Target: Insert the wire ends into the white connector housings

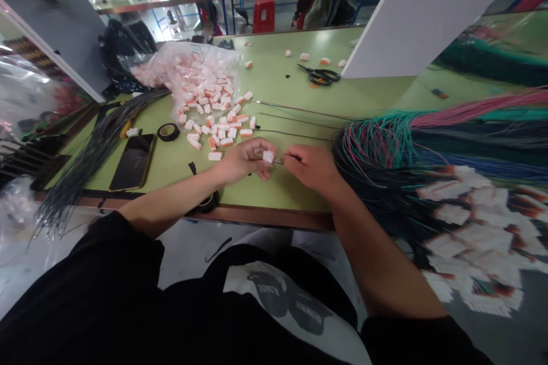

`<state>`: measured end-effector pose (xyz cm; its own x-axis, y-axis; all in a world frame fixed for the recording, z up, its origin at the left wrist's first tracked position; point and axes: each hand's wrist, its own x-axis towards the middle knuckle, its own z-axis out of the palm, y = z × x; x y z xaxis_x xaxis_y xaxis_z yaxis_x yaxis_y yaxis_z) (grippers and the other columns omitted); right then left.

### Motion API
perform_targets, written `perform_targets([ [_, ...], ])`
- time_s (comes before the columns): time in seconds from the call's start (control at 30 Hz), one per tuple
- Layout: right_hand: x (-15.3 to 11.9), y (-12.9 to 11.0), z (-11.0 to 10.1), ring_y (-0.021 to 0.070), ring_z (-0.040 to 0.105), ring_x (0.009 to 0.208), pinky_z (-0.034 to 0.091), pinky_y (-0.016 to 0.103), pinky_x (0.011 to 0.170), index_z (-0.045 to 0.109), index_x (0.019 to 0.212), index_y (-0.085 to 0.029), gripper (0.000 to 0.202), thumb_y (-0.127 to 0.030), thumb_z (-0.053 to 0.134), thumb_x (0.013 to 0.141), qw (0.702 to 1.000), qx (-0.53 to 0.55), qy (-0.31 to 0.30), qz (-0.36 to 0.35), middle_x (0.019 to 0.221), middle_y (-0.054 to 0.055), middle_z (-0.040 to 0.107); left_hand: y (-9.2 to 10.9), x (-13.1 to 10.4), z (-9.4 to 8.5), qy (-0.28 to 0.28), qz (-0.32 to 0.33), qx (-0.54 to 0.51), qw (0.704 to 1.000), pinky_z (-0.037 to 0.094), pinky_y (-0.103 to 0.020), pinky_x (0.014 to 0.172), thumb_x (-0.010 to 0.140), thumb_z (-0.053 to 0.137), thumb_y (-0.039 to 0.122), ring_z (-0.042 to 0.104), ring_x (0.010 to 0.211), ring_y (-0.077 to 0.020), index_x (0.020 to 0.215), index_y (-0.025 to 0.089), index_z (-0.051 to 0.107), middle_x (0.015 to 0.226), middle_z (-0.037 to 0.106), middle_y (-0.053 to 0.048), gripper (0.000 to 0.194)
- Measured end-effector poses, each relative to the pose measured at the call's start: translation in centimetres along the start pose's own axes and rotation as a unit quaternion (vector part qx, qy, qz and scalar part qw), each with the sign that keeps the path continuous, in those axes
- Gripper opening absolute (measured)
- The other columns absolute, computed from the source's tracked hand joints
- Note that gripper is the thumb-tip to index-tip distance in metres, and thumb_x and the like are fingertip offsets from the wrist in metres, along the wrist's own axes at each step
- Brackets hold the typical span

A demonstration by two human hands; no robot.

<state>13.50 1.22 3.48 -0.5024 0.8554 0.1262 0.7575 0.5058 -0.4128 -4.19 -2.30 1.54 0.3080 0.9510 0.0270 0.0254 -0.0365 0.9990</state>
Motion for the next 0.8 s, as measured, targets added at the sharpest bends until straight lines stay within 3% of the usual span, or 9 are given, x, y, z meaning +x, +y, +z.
perform_targets([
  [0.47,-0.02,-0.36,0.81,0.0110,0.037,0.052,0.020,0.025,0.051,0.056,0.060,-0.019,0.026,-0.032,0.041,0.076,0.997,0.058,-0.001,-0.052,0.053,0.000,0.050,0.43,-0.09,0.41,0.015,0.002,0.004,1.000,0.050,-0.019,0.054,0.070,0.064,0.015,0.060,0.052,-0.0069,0.089,0.012,0.051,0.060,0.058,0.004,0.024],
  [0.8,0.15,0.35,0.68,0.0098,0.041,0.053,0.027,0.023,0.054,0.058,0.063,-0.017,0.015,-0.026,0.047,0.069,0.990,0.130,-0.002,-0.049,0.055,-0.001,0.053,0.27,0.19,0.33,0.036,-0.030,-0.023,0.999,0.051,-0.020,0.053,0.069,0.062,0.008,0.060,0.051,-0.0067,0.089,0.012,0.051,0.068,0.058,0.004,0.023],
])
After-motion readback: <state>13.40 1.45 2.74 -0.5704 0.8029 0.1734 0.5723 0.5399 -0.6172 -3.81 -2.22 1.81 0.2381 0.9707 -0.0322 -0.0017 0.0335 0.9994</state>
